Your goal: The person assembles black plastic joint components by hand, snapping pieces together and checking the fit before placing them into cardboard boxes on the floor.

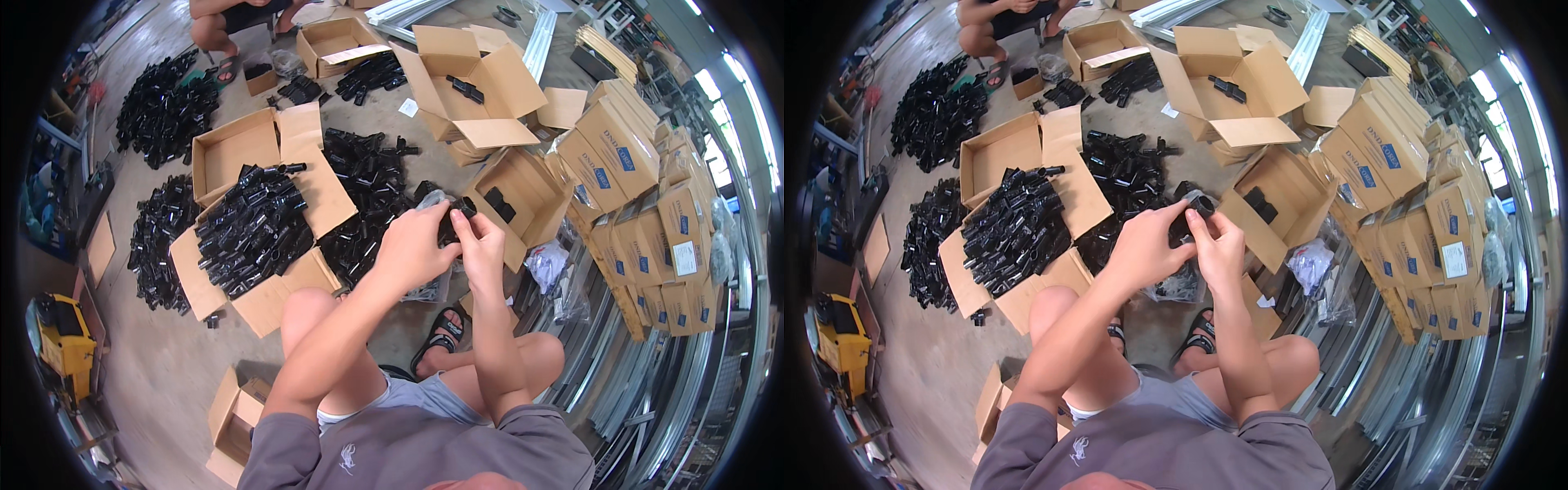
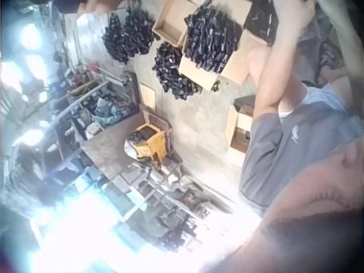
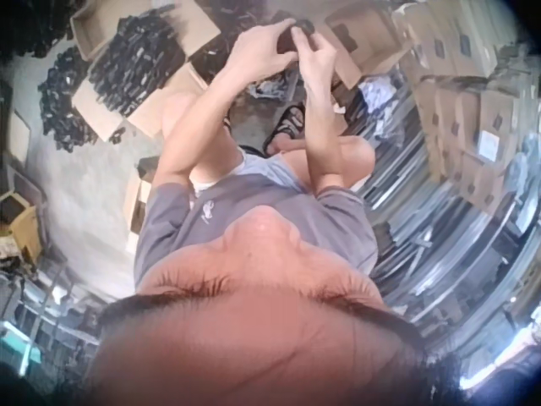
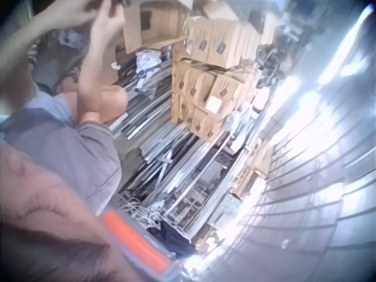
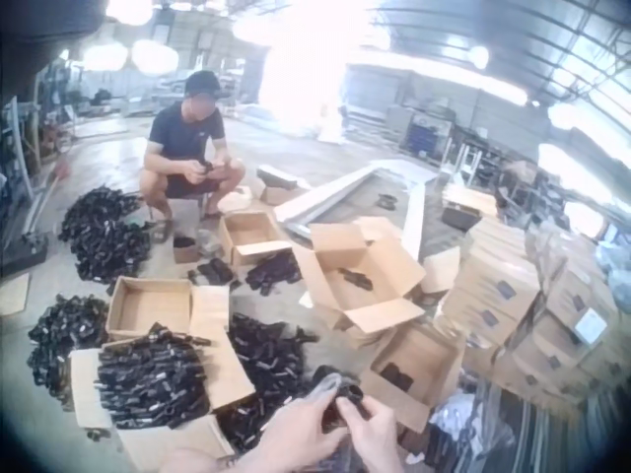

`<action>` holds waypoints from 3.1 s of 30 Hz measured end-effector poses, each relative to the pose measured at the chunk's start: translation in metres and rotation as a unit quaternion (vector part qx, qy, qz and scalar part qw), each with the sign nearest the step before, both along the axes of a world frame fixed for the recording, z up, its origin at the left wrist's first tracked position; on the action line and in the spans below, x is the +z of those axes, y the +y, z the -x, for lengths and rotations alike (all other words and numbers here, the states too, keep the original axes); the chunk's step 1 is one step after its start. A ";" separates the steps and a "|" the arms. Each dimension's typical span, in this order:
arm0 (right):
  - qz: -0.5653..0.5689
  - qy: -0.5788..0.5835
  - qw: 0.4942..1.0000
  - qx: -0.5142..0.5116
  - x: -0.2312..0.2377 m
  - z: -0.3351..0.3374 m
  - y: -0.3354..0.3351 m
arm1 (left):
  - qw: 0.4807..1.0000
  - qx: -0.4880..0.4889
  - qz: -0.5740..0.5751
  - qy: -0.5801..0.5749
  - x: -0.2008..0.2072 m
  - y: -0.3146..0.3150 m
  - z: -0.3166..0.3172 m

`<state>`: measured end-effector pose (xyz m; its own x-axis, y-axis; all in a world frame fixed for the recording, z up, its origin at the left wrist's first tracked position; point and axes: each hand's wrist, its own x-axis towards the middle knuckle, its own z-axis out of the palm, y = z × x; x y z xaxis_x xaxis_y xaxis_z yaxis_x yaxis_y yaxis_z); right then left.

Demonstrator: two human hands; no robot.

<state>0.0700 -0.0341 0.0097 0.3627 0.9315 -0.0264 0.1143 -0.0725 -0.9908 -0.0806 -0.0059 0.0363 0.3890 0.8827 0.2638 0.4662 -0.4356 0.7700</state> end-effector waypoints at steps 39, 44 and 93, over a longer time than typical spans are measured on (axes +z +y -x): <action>0.371 -0.300 0.872 0.110 -0.300 0.008 -0.022 | 0.780 0.106 0.379 -0.486 -0.001 0.013 0.005; 0.370 -0.352 0.854 0.098 -0.306 0.034 -0.033 | 0.914 0.115 0.156 -0.356 -0.011 0.006 0.009; -0.027 0.182 0.982 -0.045 0.020 -0.028 -0.031 | 0.987 0.076 -0.028 -0.139 -0.031 -0.014 -0.061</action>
<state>0.0985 -0.0650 0.0302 0.4189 0.8999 -0.1214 -0.2524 -0.0131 -0.9675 -0.0199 -0.0203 0.0048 0.1592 0.9065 0.3912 0.3031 -0.4219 0.8545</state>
